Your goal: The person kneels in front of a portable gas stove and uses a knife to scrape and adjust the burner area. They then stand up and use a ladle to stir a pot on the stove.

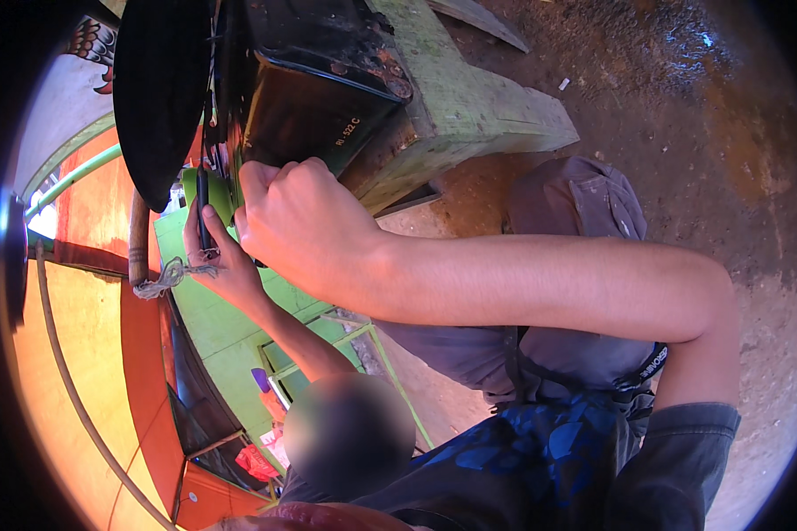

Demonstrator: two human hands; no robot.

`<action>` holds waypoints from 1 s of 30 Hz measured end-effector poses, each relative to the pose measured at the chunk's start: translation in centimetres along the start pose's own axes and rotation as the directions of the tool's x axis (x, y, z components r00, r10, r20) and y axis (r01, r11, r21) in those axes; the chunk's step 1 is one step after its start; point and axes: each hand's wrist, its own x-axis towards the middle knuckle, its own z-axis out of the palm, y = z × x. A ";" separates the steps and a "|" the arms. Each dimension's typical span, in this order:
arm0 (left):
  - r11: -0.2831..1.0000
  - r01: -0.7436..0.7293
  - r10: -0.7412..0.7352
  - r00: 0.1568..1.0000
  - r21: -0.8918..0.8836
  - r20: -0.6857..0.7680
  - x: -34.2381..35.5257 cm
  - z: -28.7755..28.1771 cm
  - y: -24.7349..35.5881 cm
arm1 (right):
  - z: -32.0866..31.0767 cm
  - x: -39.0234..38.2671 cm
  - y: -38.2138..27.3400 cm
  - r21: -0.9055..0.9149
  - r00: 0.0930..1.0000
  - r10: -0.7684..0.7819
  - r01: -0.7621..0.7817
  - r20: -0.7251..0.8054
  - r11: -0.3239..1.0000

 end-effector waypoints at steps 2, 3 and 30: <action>1.000 -0.016 0.015 1.000 -0.017 -0.010 -0.1 0.1 -0.1 | 0.0 0.0 0.0 -0.009 1.000 0.000 0.000 -0.004 1.000; 0.999 -0.024 0.023 1.000 -0.023 -0.015 -0.1 0.1 -0.2 | 0.1 0.1 0.0 -0.012 1.000 0.000 0.000 -0.007 1.000; 0.999 -0.026 0.027 0.999 -0.023 0.033 0.0 -0.3 1.2 | 0.1 0.2 0.0 -0.001 1.000 -0.003 0.003 -0.014 1.000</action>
